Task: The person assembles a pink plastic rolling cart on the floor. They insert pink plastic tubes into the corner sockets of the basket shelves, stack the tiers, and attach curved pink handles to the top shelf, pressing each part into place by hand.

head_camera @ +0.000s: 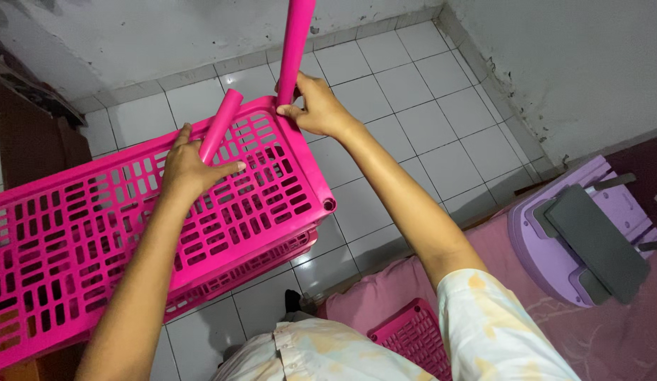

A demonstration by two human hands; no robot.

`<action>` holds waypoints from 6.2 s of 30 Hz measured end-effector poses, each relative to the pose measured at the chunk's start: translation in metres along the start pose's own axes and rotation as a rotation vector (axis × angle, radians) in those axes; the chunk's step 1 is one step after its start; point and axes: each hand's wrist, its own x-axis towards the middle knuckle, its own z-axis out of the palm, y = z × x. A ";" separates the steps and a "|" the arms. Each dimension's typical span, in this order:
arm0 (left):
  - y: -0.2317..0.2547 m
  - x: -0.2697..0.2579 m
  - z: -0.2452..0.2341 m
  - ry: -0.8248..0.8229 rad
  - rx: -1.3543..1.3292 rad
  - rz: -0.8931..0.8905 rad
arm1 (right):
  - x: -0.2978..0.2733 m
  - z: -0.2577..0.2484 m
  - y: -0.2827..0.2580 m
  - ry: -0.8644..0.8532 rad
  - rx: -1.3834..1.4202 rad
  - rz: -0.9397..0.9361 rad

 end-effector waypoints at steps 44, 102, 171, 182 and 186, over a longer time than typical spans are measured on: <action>-0.004 0.000 0.005 -0.012 -0.016 -0.038 | 0.014 -0.008 0.025 -0.284 0.222 -0.008; 0.108 -0.108 0.031 -0.332 0.236 0.481 | -0.195 0.030 -0.015 0.277 0.527 0.206; 0.109 -0.104 0.036 -0.345 0.231 0.425 | -0.192 0.009 -0.094 0.205 -0.237 0.315; 0.105 -0.104 0.039 -0.321 0.230 0.445 | -0.197 0.008 -0.072 0.137 0.176 0.109; 0.105 -0.104 0.041 -0.303 0.250 0.447 | -0.199 0.019 -0.064 0.276 0.046 0.104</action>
